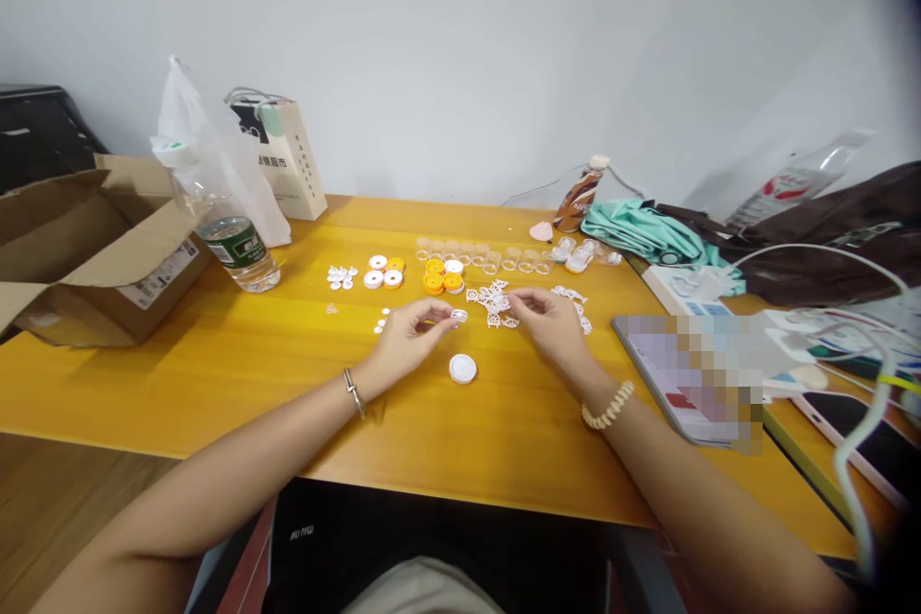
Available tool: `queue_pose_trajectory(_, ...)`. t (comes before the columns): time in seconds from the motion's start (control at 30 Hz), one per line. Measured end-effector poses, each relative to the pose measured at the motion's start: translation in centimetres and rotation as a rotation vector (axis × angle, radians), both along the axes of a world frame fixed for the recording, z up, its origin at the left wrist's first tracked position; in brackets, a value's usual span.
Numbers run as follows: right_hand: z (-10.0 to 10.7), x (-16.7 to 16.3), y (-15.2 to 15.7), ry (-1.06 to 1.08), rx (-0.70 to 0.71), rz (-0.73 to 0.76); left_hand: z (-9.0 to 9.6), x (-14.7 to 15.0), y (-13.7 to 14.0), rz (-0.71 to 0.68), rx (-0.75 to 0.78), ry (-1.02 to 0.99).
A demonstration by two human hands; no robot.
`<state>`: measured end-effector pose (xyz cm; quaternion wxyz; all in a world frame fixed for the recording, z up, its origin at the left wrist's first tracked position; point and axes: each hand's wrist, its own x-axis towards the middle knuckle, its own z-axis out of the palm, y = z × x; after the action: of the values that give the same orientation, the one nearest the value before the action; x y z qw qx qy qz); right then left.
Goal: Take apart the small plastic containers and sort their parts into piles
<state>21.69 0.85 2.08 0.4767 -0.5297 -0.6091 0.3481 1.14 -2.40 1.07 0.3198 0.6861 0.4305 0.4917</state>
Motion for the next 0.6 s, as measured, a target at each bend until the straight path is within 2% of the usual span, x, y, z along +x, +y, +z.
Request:
queue_pose_trajectory(0.07, -0.6, 0.6, 1.0, -0.102, 0.062, -0.053, 0.0, 0.1, 0.0, -0.017, -0.009, -0.003)
queue_pose_trajectory(0.27, -1.8, 0.7, 2.6, -0.355, 0.175, -0.057, -0.2, 0.4, 0.0, -0.06, -0.063, -0.043)
queue_pose_trajectory(0.43, -1.9, 0.4, 3.2, -0.419, 0.182, -0.025, -0.6, 0.5, 0.3, -0.083, -0.124, -0.119)
queue_pose_trajectory(0.6, -1.5, 0.3, 2.8, -0.41, 0.219, -0.058, -0.6, 0.6, 0.4, -0.078, -0.144, -0.15)
